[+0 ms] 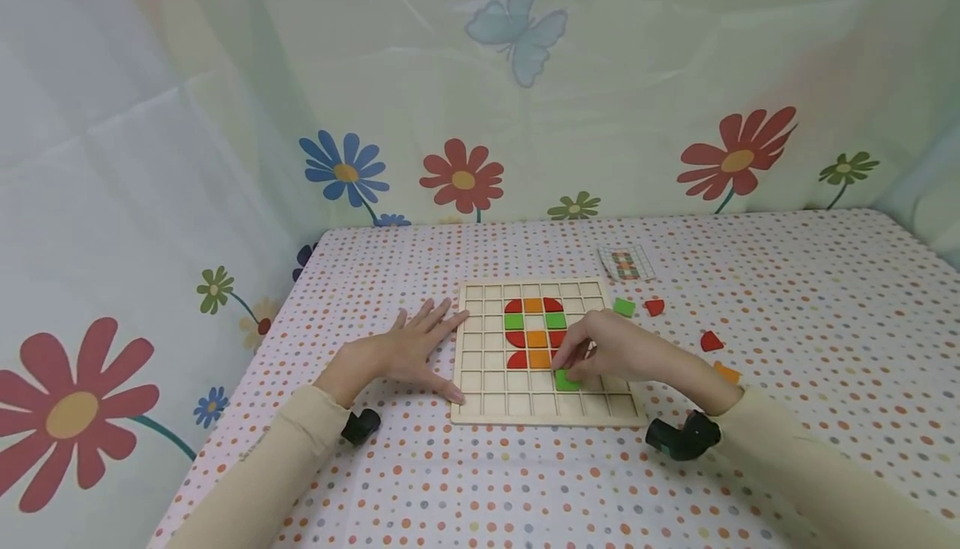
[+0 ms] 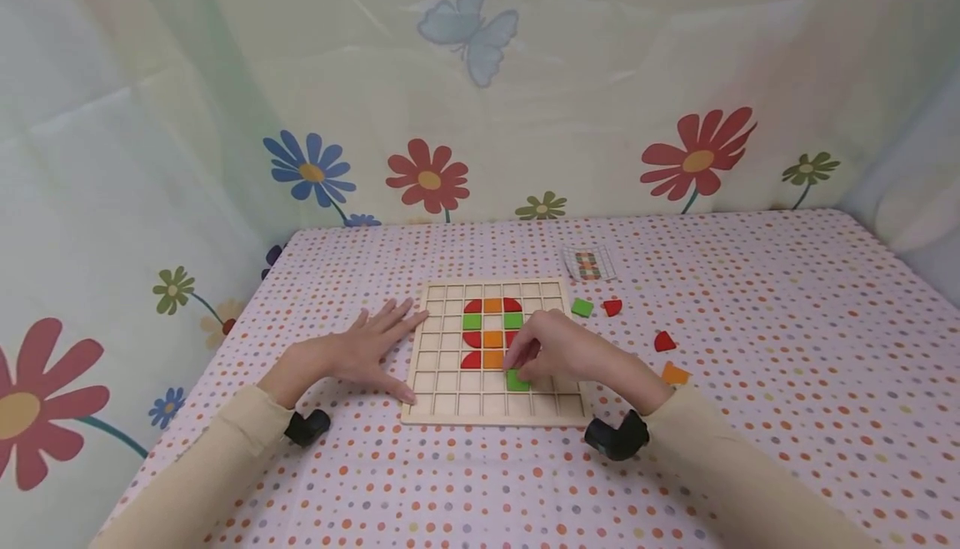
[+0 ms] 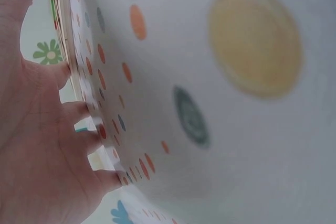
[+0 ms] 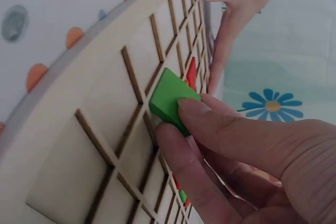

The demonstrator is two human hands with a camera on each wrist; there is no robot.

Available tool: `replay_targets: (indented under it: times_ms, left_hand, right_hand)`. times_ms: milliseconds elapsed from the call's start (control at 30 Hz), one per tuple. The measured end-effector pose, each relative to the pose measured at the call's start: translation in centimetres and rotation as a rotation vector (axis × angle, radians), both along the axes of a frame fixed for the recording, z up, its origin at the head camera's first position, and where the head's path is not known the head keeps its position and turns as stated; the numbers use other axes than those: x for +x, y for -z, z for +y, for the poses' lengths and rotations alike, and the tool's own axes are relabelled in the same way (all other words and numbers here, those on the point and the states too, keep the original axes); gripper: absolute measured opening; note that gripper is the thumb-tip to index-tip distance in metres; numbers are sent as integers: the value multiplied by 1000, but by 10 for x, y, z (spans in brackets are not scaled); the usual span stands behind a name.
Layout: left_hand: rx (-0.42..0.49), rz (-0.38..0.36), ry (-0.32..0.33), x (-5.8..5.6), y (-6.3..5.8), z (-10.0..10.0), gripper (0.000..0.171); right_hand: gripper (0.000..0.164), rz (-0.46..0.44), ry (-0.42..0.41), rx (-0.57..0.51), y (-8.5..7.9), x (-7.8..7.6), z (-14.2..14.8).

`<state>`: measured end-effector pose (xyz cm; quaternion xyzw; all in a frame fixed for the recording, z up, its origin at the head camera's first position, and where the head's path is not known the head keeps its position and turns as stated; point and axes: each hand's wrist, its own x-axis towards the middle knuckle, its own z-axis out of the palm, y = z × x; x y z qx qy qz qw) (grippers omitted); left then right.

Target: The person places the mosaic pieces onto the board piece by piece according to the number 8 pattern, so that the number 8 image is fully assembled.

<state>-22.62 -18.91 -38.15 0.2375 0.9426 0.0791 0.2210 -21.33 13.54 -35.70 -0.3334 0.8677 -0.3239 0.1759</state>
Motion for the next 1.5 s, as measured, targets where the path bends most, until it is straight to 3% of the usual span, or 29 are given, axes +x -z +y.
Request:
replay_targets:
  times_ms: [500,867,1500]
  left_hand:
    - [17,-8,-4,0,0,-1,122]
    - [43,-13,-19,1,1,-1,123]
    - [24,0,-15,1,1,-1,123]
  right_hand:
    - [22,139,91,29,7,17,-10]
    - [23,261,69,127,7,25,-15]
    - [24,252,76,134,8,29,-14]
